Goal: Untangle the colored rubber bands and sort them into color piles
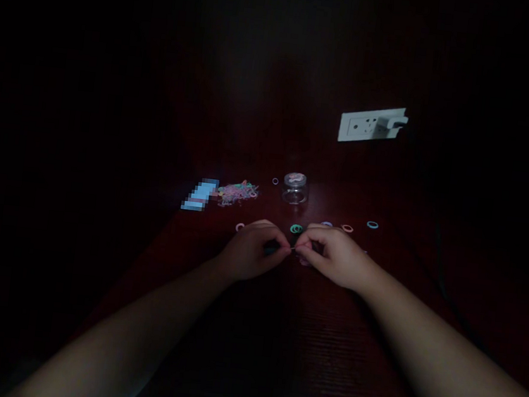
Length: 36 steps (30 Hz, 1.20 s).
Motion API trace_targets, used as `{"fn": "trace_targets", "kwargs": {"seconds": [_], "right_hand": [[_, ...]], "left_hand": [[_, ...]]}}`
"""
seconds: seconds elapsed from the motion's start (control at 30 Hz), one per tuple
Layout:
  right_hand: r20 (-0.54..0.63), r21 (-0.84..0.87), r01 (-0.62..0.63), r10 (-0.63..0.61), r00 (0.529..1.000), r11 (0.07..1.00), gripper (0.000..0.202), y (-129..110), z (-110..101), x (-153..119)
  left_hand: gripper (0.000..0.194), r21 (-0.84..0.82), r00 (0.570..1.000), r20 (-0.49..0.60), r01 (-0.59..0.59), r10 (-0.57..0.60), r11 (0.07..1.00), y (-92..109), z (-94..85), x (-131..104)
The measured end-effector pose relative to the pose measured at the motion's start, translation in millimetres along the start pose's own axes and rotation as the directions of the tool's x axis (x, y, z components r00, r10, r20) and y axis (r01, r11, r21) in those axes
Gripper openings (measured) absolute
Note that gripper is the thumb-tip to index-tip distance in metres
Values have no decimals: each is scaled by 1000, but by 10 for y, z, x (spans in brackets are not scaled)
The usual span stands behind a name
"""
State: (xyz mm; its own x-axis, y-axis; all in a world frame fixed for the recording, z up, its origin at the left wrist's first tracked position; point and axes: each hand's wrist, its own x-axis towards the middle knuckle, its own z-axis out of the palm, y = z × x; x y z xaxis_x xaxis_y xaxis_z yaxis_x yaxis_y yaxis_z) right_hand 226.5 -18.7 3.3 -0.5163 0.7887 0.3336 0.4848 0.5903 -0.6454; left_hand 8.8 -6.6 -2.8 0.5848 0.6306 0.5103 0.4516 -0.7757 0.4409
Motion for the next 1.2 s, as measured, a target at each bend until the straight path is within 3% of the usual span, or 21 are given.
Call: {"fn": "trace_targets", "kwargs": {"seconds": [0.53, 0.8, 1.2], "right_hand": [[-1, -17, 7, -7, 1000, 1000, 21, -11, -40, -16], [-93, -163, -7, -8, 996, 987, 19, 198, -105, -32], [-6, -313, -78, 81, 997, 946, 20, 312, -89, -10]], "left_hand": [[6, 15, 1000, -3, 24, -24, 1000, 16, -10, 1], [7, 44, 997, -33, 64, -63, 997, 11, -20, -9], [8, 33, 998, -49, 45, -43, 998, -14, -17, -9]]}}
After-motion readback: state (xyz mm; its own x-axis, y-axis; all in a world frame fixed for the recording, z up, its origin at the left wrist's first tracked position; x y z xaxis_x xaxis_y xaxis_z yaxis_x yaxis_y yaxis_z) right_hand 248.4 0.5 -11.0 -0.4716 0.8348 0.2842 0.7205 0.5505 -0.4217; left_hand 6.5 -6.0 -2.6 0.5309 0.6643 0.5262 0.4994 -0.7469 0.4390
